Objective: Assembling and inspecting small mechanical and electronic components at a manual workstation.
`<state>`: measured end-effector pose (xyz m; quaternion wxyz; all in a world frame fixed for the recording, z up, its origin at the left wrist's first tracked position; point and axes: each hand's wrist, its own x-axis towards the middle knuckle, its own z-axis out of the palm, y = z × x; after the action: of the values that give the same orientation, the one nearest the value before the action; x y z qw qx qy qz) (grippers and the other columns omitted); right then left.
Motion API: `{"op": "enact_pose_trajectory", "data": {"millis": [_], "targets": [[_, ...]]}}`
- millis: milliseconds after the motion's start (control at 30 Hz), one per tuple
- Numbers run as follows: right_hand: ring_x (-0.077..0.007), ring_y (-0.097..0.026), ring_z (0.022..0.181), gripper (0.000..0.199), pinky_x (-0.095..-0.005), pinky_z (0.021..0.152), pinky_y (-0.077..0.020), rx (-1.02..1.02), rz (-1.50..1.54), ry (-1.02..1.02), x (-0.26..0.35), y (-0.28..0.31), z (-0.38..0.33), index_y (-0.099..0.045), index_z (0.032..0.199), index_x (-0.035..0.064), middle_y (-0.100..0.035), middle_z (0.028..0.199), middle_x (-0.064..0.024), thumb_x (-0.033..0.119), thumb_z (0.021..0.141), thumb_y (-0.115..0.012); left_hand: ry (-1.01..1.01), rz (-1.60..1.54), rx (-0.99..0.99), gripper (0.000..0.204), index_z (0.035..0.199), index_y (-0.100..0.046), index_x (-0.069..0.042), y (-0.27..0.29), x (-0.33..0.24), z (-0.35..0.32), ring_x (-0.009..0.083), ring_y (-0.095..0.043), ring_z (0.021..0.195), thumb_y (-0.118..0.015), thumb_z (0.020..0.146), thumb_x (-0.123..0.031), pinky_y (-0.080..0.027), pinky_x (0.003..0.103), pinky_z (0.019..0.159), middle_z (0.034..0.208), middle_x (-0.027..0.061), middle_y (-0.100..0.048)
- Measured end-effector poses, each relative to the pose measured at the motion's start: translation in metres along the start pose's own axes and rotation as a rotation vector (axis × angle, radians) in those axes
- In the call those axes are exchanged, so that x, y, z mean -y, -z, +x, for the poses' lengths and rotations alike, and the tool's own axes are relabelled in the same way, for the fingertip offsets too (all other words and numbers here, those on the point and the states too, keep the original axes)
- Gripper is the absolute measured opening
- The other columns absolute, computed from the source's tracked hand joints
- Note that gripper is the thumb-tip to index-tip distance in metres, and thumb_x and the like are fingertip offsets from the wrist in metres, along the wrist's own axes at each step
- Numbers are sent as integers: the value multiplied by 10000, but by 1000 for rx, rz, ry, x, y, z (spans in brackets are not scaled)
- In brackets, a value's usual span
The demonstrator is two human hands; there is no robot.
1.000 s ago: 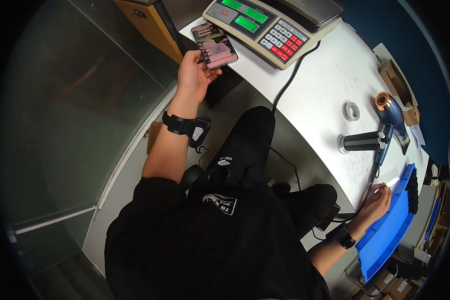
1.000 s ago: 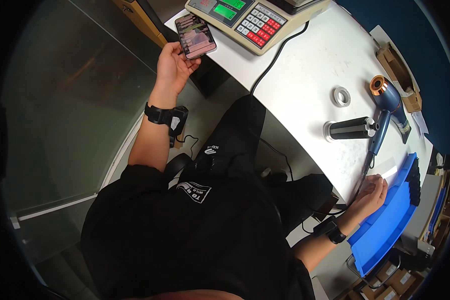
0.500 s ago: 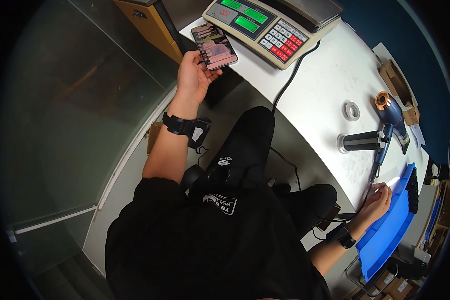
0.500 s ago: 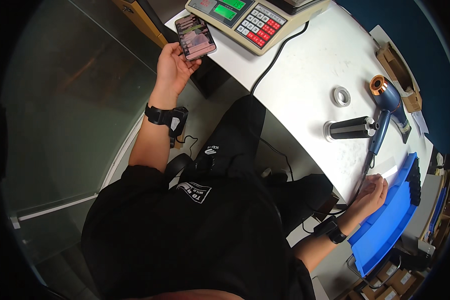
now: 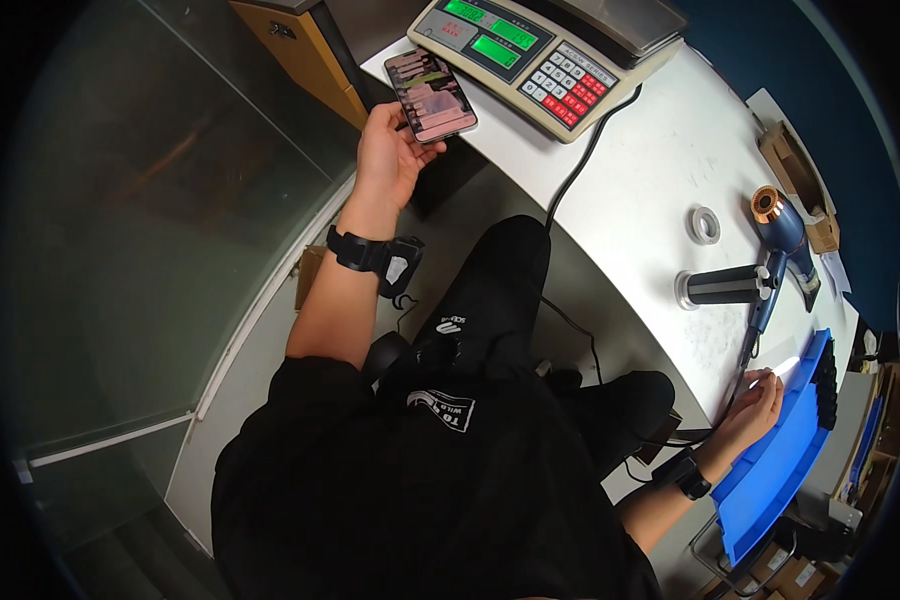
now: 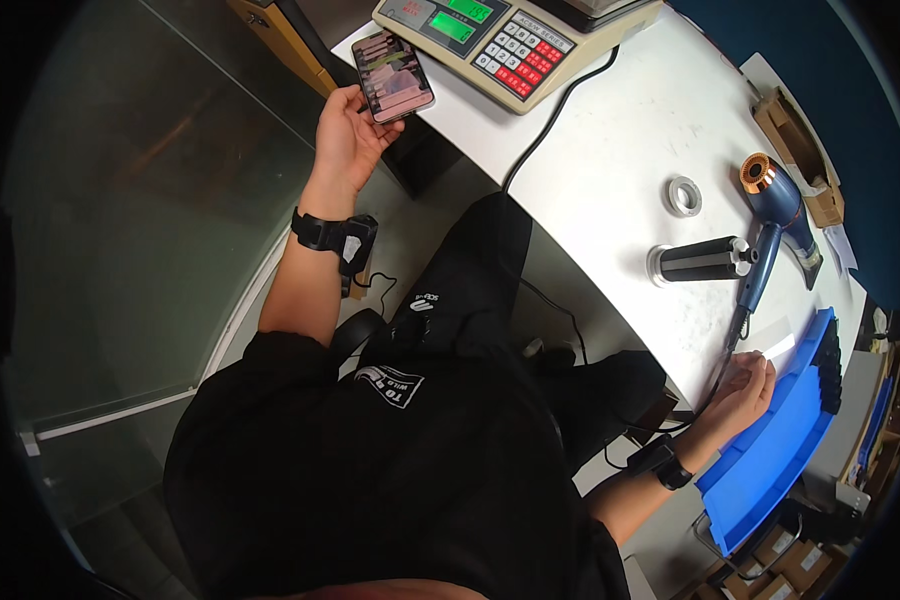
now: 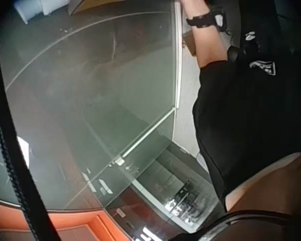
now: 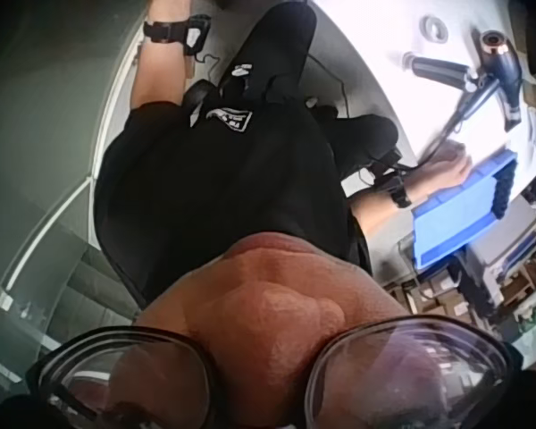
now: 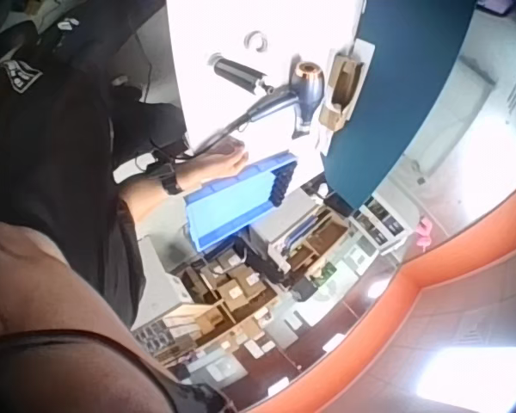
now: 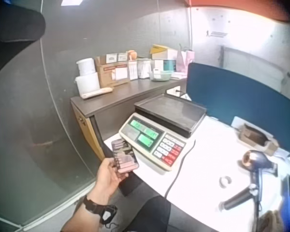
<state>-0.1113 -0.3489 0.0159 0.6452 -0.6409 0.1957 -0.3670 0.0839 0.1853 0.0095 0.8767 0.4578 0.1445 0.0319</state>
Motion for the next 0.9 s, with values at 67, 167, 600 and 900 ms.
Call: {"op": "enact_pose_trajectory", "data": {"millis": [67, 167, 600, 900], "targets": [[-20, -498, 679, 185, -136, 577, -345, 1, -2, 0, 0, 0, 0, -643, 980, -20, -657, 839, -59, 123, 1019, -532, -1, -3, 0, 394, 1130, -597, -44, 0, 0, 0, 249, -660, 783, -431, 967, -361, -519, 375, 778, 958, 130, -710], [-27, -507, 690, 186, -137, 585, -352, 2, -5, 0, -1, 0, 1, -642, 978, -22, -656, 842, -62, 121, 1020, -531, 0, -9, 4, 394, 1130, -597, -44, 3, 0, 2, 249, -660, 787, -430, 967, -362, -521, 376, 782, 959, 130, -711], [-58, -542, 723, 183, -161, 642, -404, 33, 23, -3, -3, 5, 2, -638, 984, -39, -658, 860, -76, 105, 1017, -531, -1, -8, 1, 393, 1127, -601, -46, 0, 0, 3, 233, -661, 793, -427, 968, -360, -524, 369, 772, 951, 120, -718], [-57, -546, 726, 181, -163, 648, -413, 18, 26, -4, -3, 4, 3, -639, 985, -42, -658, 859, -75, 102, 1015, -534, -9, -2, 4, 384, 1135, -604, -49, -1, -1, 4, 220, -661, 812, -440, 964, -351, -527, 363, 767, 963, 109, -717]]}}
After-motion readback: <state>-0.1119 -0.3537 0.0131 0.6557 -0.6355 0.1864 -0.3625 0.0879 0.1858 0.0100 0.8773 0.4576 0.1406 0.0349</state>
